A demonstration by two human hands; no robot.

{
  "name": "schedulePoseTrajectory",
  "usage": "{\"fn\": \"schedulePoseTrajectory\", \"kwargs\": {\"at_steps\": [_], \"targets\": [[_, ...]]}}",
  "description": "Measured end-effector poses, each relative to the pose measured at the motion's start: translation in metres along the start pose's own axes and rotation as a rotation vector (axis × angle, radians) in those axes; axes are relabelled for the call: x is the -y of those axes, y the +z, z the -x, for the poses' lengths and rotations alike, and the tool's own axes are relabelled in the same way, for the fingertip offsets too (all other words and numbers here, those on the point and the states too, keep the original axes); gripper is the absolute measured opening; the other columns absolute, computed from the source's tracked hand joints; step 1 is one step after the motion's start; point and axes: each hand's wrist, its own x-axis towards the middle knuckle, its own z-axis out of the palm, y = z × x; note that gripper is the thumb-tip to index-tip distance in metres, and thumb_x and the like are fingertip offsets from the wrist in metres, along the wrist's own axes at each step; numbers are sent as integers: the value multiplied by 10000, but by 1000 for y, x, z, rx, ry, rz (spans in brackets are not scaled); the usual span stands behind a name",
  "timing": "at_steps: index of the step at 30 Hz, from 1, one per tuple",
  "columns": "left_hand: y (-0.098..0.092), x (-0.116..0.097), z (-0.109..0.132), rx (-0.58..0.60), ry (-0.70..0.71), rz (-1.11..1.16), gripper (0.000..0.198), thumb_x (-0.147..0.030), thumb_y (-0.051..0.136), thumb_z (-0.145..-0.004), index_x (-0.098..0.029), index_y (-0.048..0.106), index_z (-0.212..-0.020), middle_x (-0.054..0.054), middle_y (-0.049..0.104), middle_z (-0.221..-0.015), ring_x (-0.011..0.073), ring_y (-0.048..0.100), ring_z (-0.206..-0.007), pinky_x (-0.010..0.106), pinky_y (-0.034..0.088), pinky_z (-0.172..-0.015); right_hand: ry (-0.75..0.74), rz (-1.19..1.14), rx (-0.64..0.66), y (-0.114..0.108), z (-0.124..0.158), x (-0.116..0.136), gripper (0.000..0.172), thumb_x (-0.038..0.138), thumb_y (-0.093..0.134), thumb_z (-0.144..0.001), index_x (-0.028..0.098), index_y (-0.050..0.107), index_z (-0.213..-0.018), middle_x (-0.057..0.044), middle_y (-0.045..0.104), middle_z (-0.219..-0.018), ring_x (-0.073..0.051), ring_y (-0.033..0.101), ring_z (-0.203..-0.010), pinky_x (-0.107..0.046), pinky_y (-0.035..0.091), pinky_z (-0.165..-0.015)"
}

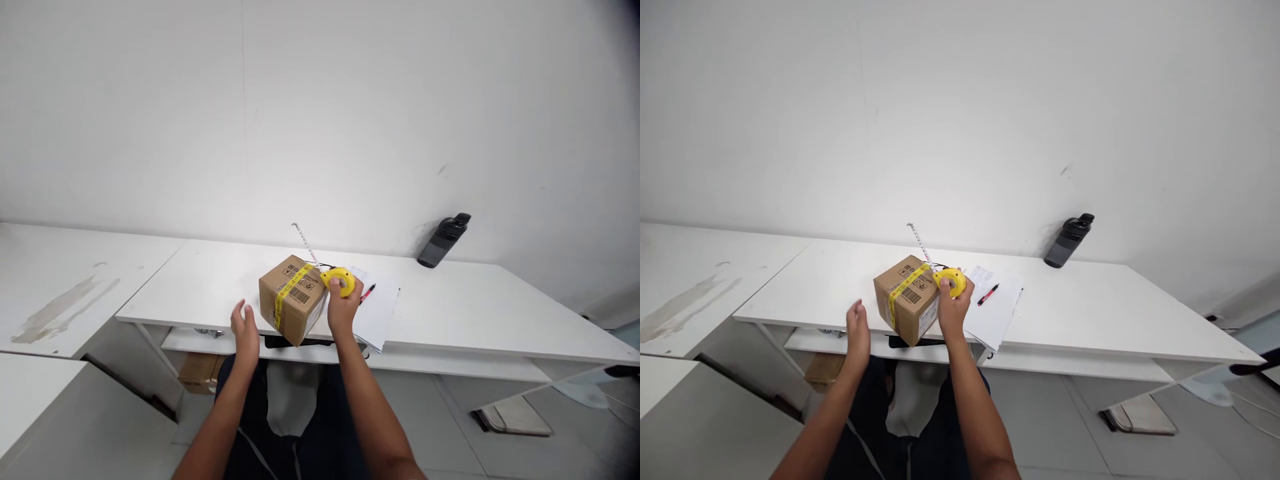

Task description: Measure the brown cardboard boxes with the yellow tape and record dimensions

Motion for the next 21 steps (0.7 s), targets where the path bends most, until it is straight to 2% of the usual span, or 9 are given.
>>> {"fn": "schedulePoseTrajectory", "kwargs": {"at_steps": [2,4,6,8,10,12,15,18,21], "targets": [[-4,28,27,-31,-81,39,604,-586,548,-901,-219,440,-1369,163,328,-1602,261,260,-1524,370,197,-1245,70,-17,111,3,-16,0,545,634,632,-774,197,529,-1082,-100,664,-1074,-234,635,-988,-386,528,-865],[-4,43,47,4,-313,156,643,-589,575,-887,-246,404,-1404,149,282,-1636,257,256,-1535,381,273,-1222,112,-47,193,4,-22,0,533,641,625,-779,192,549,-1056,-71,670,-1002,-218,639,-923,-364,531,-823],[-5,47,56,229,-651,312,663,-651,563,-873,-232,459,-1377,176,389,-1582,301,364,-1489,435,379,-1161,128,-70,191,1,-16,2,517,634,614,-798,189,555,-1053,-55,670,-970,-207,638,-892,-353,528,-807],[-9,44,57,503,-820,460,672,-696,589,-837,-221,555,-1310,184,532,-1478,330,478,-1412,464,440,-1107,123,-74,167,-6,0,5,493,621,612,-812,188,563,-1042,-46,670,-941,-200,634,-862,-347,524,-794],[-18,37,54,601,-728,529,635,-672,673,-790,-237,628,-1250,152,609,-1413,322,517,-1380,452,446,-1103,91,-65,156,-17,21,8,467,599,638,-810,188,575,-1022,-40,673,-918,-194,627,-840,-343,520,-788],[-29,27,51,503,-546,515,610,-625,726,-769,-255,651,-1248,114,627,-1406,307,514,-1382,444,440,-1111,53,-59,128,-30,42,9,450,577,672,-799,189,583,-1008,-34,681,-900,-190,624,-823,-338,518,-785],[-49,3,47,304,-372,406,682,-596,776,-729,-221,646,-1284,115,654,-1367,329,554,-1329,456,453,-1094,59,-82,49,-46,66,1,443,567,679,-814,190,585,-1027,-21,689,-883,-180,634,-800,-325,525,-770],[-65,-29,35,116,-157,250,724,-564,825,-676,-196,637,-1271,123,678,-1312,323,595,-1272,435,461,-1086,205,-160,64,-50,82,-17,480,589,645,-850,194,569,-1110,-17,691,-909,-181,673,-778,-328,554,-728],[-70,-57,9,72,4,48,857,-521,860,-638,-201,538,-1365,141,684,-1262,306,653,-1171,444,506,-1017,365,-212,148,-39,97,-35,539,617,662,-833,200,544,-1155,-38,710,-956,-216,720,-810,-358,586,-722]]}}
